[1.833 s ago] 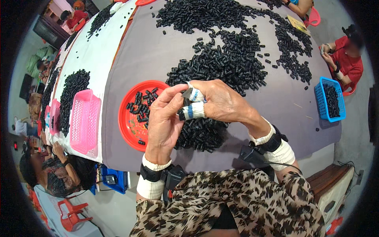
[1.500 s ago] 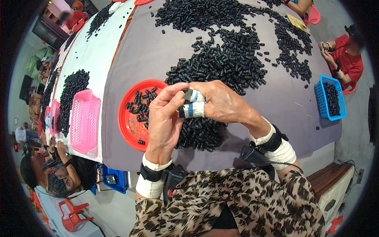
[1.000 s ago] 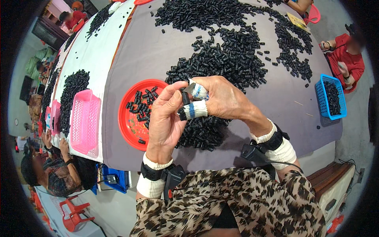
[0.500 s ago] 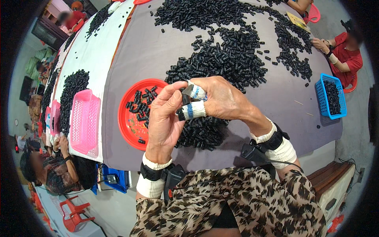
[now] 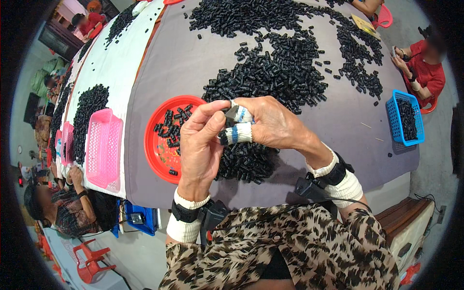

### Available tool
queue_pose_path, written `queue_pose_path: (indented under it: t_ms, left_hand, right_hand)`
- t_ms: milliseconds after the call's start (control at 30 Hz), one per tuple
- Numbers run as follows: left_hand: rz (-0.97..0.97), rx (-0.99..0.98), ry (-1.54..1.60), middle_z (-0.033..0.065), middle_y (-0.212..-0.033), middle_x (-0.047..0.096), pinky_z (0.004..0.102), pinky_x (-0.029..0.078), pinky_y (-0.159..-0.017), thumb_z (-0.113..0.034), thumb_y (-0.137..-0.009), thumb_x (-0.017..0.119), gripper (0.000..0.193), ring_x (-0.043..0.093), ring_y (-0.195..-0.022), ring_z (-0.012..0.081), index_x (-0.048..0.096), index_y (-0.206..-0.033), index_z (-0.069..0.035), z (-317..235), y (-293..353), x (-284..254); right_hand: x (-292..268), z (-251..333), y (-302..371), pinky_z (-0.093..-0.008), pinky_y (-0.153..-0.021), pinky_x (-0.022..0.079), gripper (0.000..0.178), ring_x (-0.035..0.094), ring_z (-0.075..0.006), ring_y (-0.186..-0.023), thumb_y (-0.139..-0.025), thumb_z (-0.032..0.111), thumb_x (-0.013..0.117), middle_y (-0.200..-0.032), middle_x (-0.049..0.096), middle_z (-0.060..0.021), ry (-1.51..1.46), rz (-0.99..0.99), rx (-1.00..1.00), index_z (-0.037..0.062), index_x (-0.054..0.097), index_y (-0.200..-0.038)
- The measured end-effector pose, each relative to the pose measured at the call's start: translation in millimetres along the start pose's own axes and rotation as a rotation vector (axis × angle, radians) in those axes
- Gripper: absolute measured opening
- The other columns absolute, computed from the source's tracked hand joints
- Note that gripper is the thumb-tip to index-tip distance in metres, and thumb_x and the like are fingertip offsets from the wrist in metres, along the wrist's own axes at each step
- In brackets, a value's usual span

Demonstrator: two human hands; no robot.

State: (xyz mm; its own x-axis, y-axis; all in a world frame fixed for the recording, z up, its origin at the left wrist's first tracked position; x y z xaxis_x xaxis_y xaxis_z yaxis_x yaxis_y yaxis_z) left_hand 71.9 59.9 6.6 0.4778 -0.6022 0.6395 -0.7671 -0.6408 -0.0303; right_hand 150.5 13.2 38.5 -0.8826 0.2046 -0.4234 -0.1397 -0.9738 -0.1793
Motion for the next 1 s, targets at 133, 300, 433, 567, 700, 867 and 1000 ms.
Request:
queue_pose_path:
  t_ms: [133, 300, 433, 567, 700, 867, 1000]
  left_hand:
    - [-0.017, -0.018, -0.014, 0.0077, -0.093, 0.062, 0.0261, 0.05, -0.075, -0.008, -0.085, 0.057, 0.021, 0.06, -0.084, 0.0132, 0.057, -0.104, 0.002, -1.3, 0.5, -0.2]
    - [0.013, -0.088, 0.214, 0.0105, -0.094, 0.062, 0.0291, 0.051, -0.077, -0.008, -0.087, 0.055, 0.023, 0.061, -0.086, 0.0164, 0.054, -0.108, 0.002, 9.6, -1.0, 3.9]
    - [0.035, -0.089, 0.269, 0.0118, -0.093, 0.062, 0.031, 0.051, -0.078, -0.009, -0.087, 0.054, 0.024, 0.062, -0.085, 0.0179, 0.052, -0.109, 0.002, 10.8, 0.8, 6.1]
    - [0.047, -0.094, 0.275, 0.0117, -0.093, 0.062, 0.0312, 0.051, -0.078, -0.009, -0.087, 0.054, 0.024, 0.062, -0.086, 0.0184, 0.052, -0.109, 0.002, 11.9, 1.7, 7.3]
    - [0.052, -0.104, 0.277, 0.011, -0.095, 0.062, 0.0317, 0.051, -0.079, -0.009, -0.087, 0.054, 0.024, 0.062, -0.088, 0.0184, 0.052, -0.109, 0.002, 13.5, 1.5, 6.6]
    - [0.128, -0.125, 0.352, 0.0141, -0.103, 0.058, 0.0399, 0.046, -0.088, -0.009, -0.088, 0.051, 0.028, 0.058, -0.097, 0.0246, 0.048, -0.114, 0.001, 16.4, 0.5, 4.3]
    - [0.126, -0.129, 0.335, 0.0136, -0.103, 0.058, 0.0397, 0.046, -0.089, -0.008, -0.088, 0.051, 0.028, 0.058, -0.097, 0.0242, 0.048, -0.114, 0.001, 17.0, 0.7, 4.7]
  right_hand:
    - [1.2, -1.3, -0.4, -0.0356, -0.054, 0.042, 0.037, 0.054, -0.0272, -0.055, -0.07, 0.031, 0.07, -0.063, 0.056, -0.0153, -0.065, -0.03, -0.032, -0.0017, 0.053, -0.075]
    - [0.4, -6.7, -0.6, -0.0283, -0.052, 0.039, 0.037, 0.048, -0.0128, -0.057, -0.069, 0.032, 0.074, -0.063, 0.053, -0.0039, -0.119, 0.007, 0.056, 0.0014, 0.054, -0.075]
    - [-1.1, -4.2, -0.1, -0.023, -0.051, 0.036, 0.034, 0.042, -0.0045, -0.058, -0.068, 0.027, 0.076, -0.062, 0.05, 0.0036, -0.087, 0.006, 0.051, 0.0031, 0.054, -0.076]
    - [-3.1, -2.7, -0.8, -0.0352, -0.056, 0.044, 0.046, 0.057, -0.0241, -0.056, -0.066, 0.041, 0.073, -0.063, 0.058, -0.0134, -0.056, -0.008, 0.051, -0.001, 0.056, -0.074]
    - [-4.1, -1.2, -0.4, -0.0373, -0.057, 0.044, 0.046, 0.058, -0.0297, -0.058, -0.066, 0.04, 0.072, -0.064, 0.058, -0.0158, -0.013, -0.006, 0.04, -0.0016, 0.056, -0.075]
    - [-2.9, -1.5, -0.6, -0.0286, -0.053, 0.04, 0.039, 0.047, -0.0104, -0.056, -0.068, 0.033, 0.074, -0.062, 0.052, -0.0036, 0.035, -0.003, -0.002, 0.001, 0.054, -0.077]
    - [-2.1, -1.8, -0.6, -0.0295, -0.053, 0.04, 0.042, 0.047, -0.0116, -0.056, -0.068, 0.036, 0.074, -0.061, 0.052, -0.0042, 0.012, 0.017, 0.017, 0.0012, 0.053, -0.077]
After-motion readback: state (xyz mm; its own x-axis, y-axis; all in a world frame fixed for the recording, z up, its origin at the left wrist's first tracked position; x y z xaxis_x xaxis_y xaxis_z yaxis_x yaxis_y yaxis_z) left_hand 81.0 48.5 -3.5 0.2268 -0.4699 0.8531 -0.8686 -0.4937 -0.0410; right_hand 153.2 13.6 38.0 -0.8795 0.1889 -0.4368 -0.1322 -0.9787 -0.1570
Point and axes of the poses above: each hand's wrist, its own y-axis away from the middle knuckle, its own x-axis out of the palm, z = x × y, the point moved 10 cm from there along -y, towards the middle knuckle
